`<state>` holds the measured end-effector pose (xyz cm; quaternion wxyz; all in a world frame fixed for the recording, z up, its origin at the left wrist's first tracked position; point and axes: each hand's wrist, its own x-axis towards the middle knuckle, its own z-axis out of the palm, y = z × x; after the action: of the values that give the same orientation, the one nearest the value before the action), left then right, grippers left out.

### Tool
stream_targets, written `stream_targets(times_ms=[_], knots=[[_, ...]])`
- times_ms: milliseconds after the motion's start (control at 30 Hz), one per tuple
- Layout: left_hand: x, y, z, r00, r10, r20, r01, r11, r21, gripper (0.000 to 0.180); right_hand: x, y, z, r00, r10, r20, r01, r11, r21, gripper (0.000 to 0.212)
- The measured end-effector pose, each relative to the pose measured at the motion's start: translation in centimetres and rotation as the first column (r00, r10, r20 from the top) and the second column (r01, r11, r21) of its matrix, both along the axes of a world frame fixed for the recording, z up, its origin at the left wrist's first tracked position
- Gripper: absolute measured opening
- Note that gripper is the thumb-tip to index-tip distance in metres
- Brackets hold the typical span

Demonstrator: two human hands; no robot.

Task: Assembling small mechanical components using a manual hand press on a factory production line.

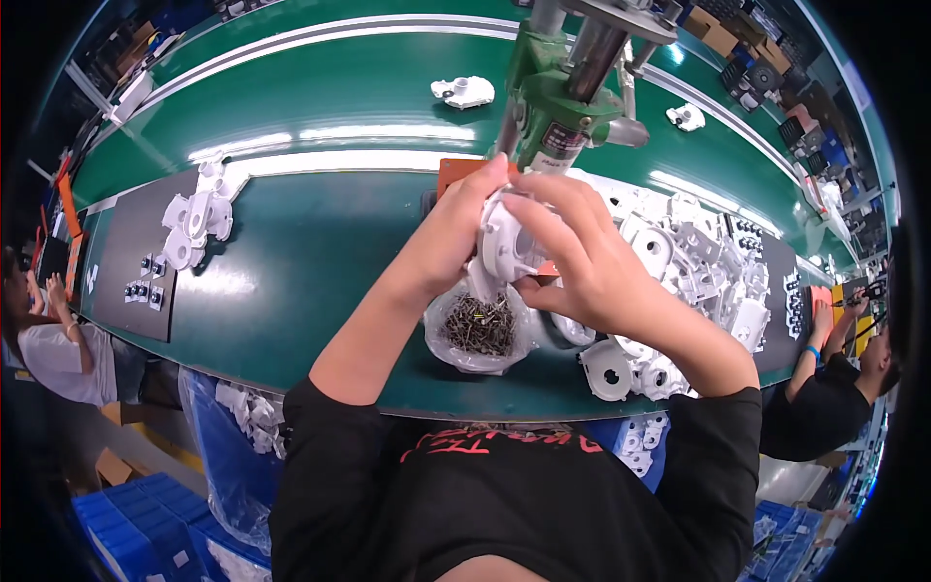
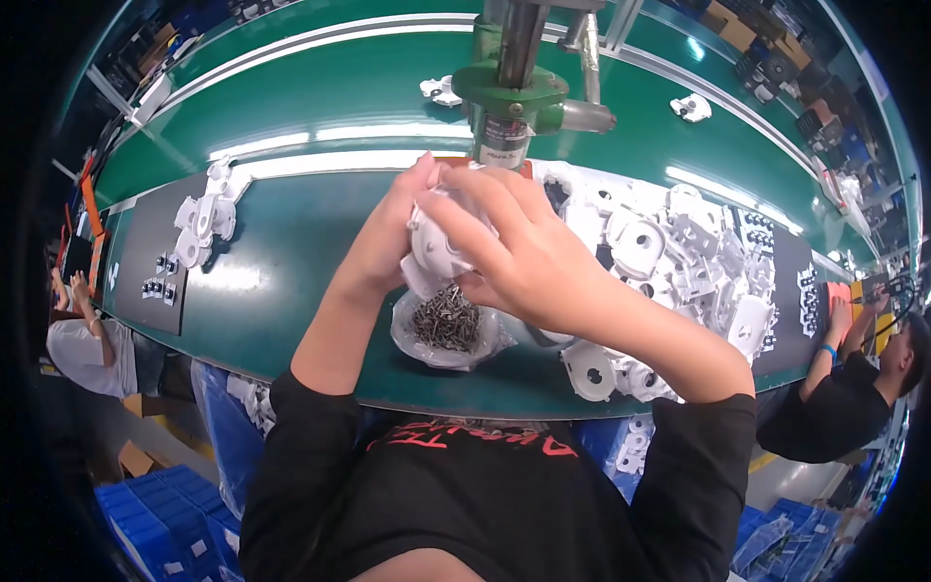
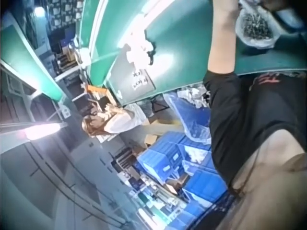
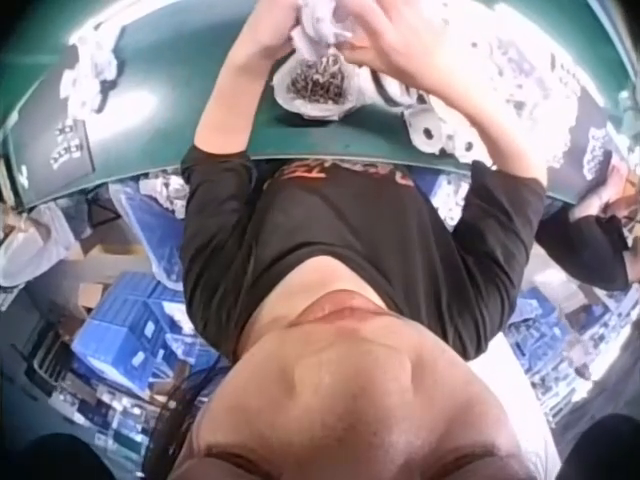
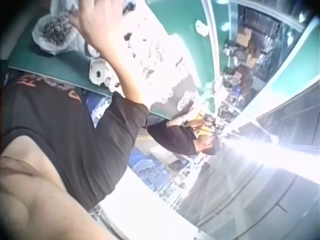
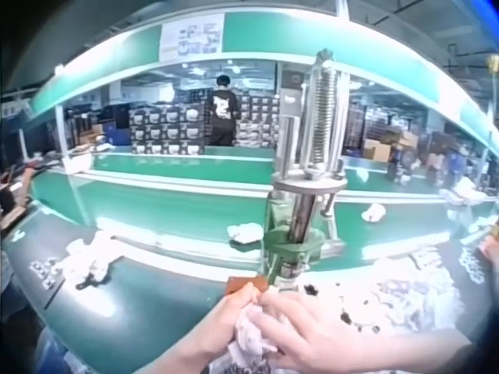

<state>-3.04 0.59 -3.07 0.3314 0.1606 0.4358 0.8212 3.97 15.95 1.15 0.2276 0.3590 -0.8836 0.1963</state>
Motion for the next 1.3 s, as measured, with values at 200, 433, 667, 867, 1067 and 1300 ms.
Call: stream_targets(times_ms=[200,433,667,867,1067,1300], knots=[[-0.1,-1.3,-0.1,0.997,-0.023,-0.067,0.018,0.997,-0.079,0.056,-0.1,-0.5,0.6,0.999,0.008,0.043,-0.011,0.998,0.062,0.077],[0.6,-1.2,0.4,0.982,-0.133,0.132,0.121,0.988,0.096,0.064,-1.1,0.3,-0.1,0.961,0.119,0.248,-0.095,0.990,-0.108,0.076],[3.0,-0.2,1.4,0.991,-0.024,0.132,-0.050,0.846,0.530,0.047,-1.7,1.6,1.4,0.990,-0.109,0.094,0.136,0.917,-0.376,0.093],[3.3,0.9,0.8,0.750,0.528,-0.399,-0.437,0.848,0.300,0.032,-0.9,1.3,1.1,0.996,-0.006,0.092,0.030,0.965,-0.261,0.102],[0.4,-3.2,1.1,0.414,0.173,-0.894,-0.556,0.825,-0.098,0.018,0.3,4.9,-0.9,0.863,-0.054,0.502,0.251,0.908,-0.335,0.038],[-1.7,-1.0,-3.6,0.176,-0.441,-0.880,-0.751,0.518,-0.409,0.015,0.3,8.7,-10.6,0.775,-0.454,0.439,0.157,0.812,0.563,0.013]])
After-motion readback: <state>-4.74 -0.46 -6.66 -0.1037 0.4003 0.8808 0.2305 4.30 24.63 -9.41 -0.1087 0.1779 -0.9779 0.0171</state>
